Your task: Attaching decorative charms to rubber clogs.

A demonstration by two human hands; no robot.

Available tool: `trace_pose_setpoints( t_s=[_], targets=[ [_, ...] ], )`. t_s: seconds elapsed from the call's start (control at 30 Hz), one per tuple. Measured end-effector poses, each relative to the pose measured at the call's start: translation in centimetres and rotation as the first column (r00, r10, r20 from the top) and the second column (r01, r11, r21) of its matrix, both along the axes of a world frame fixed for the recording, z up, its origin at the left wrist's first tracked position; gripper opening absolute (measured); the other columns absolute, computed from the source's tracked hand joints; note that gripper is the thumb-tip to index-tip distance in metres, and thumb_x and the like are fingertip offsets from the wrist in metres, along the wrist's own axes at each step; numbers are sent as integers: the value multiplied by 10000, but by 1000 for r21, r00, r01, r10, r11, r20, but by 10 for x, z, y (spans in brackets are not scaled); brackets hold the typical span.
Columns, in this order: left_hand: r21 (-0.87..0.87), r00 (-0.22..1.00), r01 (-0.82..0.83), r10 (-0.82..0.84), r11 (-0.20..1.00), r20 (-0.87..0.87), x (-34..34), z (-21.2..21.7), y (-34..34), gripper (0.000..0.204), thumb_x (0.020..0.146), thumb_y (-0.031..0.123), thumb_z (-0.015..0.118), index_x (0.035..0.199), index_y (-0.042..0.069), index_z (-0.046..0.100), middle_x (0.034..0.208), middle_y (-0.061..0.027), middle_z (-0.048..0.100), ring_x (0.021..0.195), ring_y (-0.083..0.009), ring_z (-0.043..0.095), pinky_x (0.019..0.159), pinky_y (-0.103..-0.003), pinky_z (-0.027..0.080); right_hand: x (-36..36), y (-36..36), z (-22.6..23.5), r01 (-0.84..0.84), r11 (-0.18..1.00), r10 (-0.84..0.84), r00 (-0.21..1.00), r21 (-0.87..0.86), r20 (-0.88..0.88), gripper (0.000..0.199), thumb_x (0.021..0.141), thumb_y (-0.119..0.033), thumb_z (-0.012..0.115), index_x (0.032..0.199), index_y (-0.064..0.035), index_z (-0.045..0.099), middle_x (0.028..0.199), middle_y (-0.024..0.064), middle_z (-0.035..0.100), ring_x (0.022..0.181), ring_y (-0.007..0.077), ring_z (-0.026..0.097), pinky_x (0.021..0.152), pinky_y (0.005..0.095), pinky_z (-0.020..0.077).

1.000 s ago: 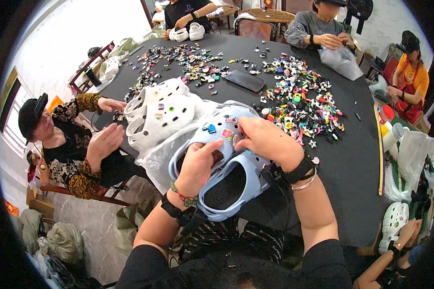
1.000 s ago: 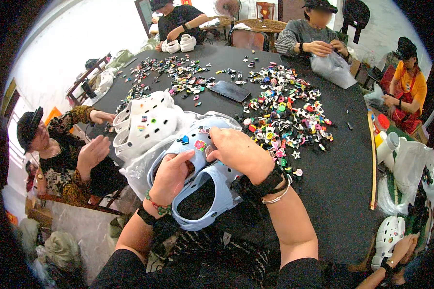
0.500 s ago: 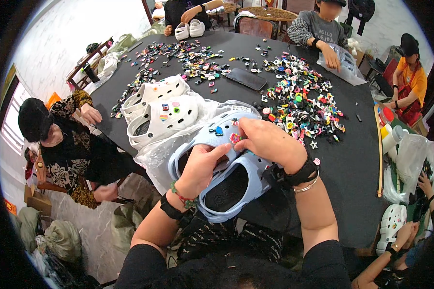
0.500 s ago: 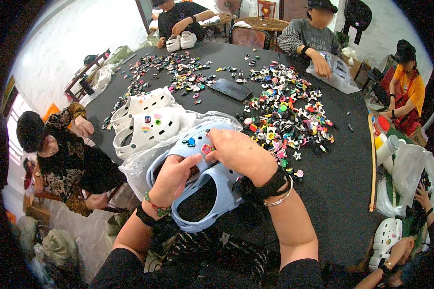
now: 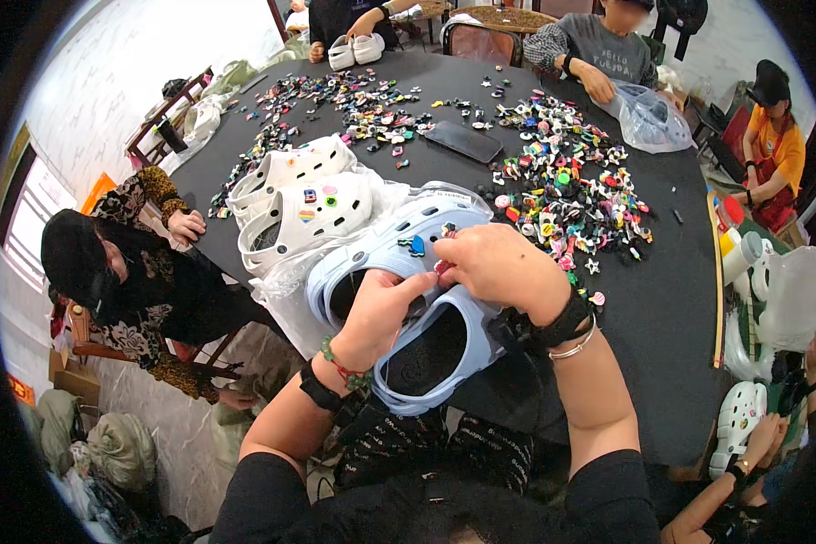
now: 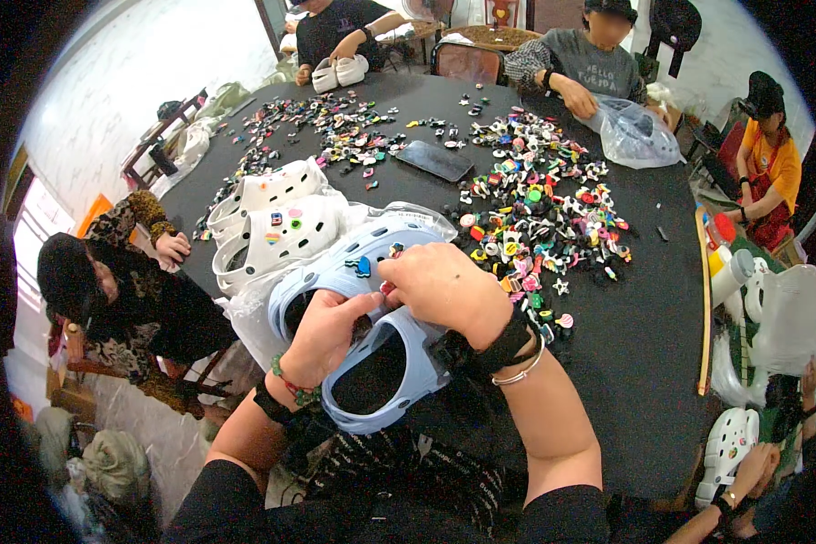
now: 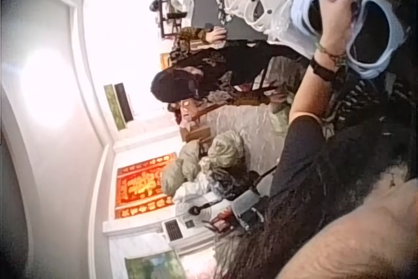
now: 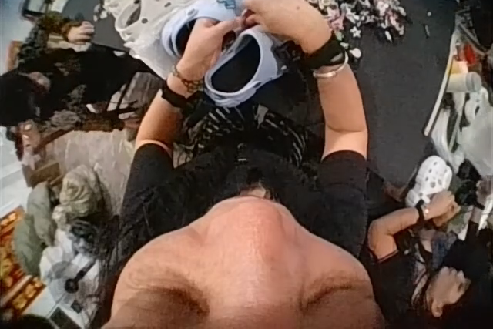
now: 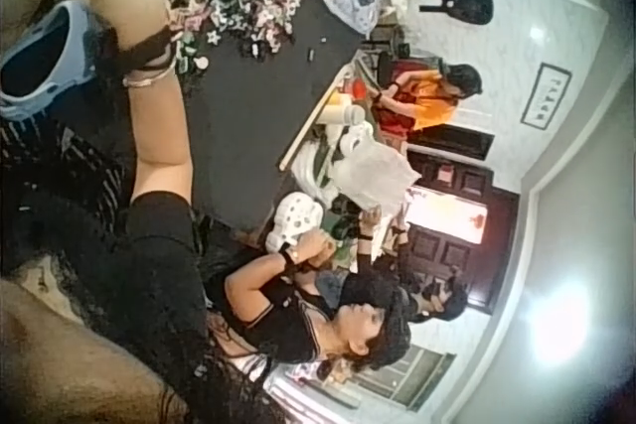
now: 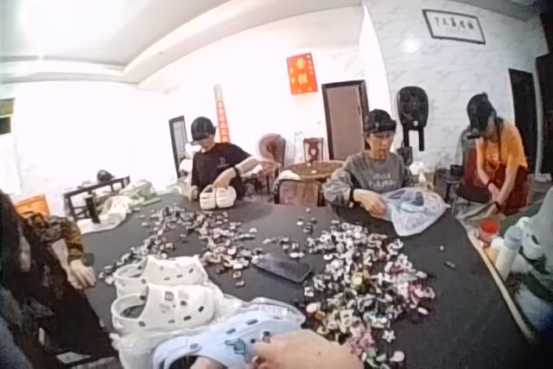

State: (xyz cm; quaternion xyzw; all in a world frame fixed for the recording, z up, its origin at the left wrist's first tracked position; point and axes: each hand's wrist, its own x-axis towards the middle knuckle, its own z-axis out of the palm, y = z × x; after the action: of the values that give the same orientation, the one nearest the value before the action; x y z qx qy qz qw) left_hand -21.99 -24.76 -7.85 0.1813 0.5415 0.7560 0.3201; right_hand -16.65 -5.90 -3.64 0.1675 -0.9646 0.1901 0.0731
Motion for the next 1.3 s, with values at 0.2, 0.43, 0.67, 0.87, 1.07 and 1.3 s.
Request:
trace_pose_setpoints(
  t_s=[0.2,0.43,0.67,0.87,1.07,1.3],
  targets=[
    [-76,983,-127,136,989,126,-8,1,0,225,921,84,652,1130,1,654,1062,-42,691,901,-99,647,763,-253,511,-1,-6,0,-84,996,82,993,-19,-90,146,834,-200,687,895,-78,635,845,144,688,857,334,679,734,450,526],
    [66,990,-86,78,994,114,-8,-9,4,207,944,69,628,1129,-22,644,1038,-77,697,897,-154,682,780,-302,548,3,-9,-1,95,995,-93,986,6,-136,189,829,-181,697,918,-61,581,841,141,668,840,329,675,694,437,521],
    [-29,984,-80,84,996,156,-7,13,-2,227,926,190,693,1079,24,674,975,-21,682,804,-53,614,655,-220,466,19,13,19,145,988,-150,975,-47,-164,188,811,-144,702,899,-43,570,843,161,665,858,354,668,715,454,518],
    [-262,992,41,-71,964,-103,-6,27,-16,367,924,326,702,1012,-30,685,837,7,642,701,-58,549,613,-243,460,32,75,13,522,840,-527,850,150,-10,277,717,-169,801,863,-20,618,833,179,669,855,356,665,737,462,520],
    [-554,527,-205,-386,807,-757,2,29,-34,533,802,352,791,1094,-71,648,1066,-213,647,1011,-318,628,886,-384,480,24,91,-2,543,827,-548,837,142,-7,331,698,-217,838,903,-31,655,807,155,675,819,338,667,735,430,522],
    [-509,346,-412,-387,756,-855,8,15,-22,372,741,266,794,898,-42,657,948,-217,621,899,-382,605,816,-443,489,40,36,39,148,976,-185,951,-163,-246,307,769,-185,775,983,-23,627,908,173,641,883,367,637,781,444,517]
  ],
)
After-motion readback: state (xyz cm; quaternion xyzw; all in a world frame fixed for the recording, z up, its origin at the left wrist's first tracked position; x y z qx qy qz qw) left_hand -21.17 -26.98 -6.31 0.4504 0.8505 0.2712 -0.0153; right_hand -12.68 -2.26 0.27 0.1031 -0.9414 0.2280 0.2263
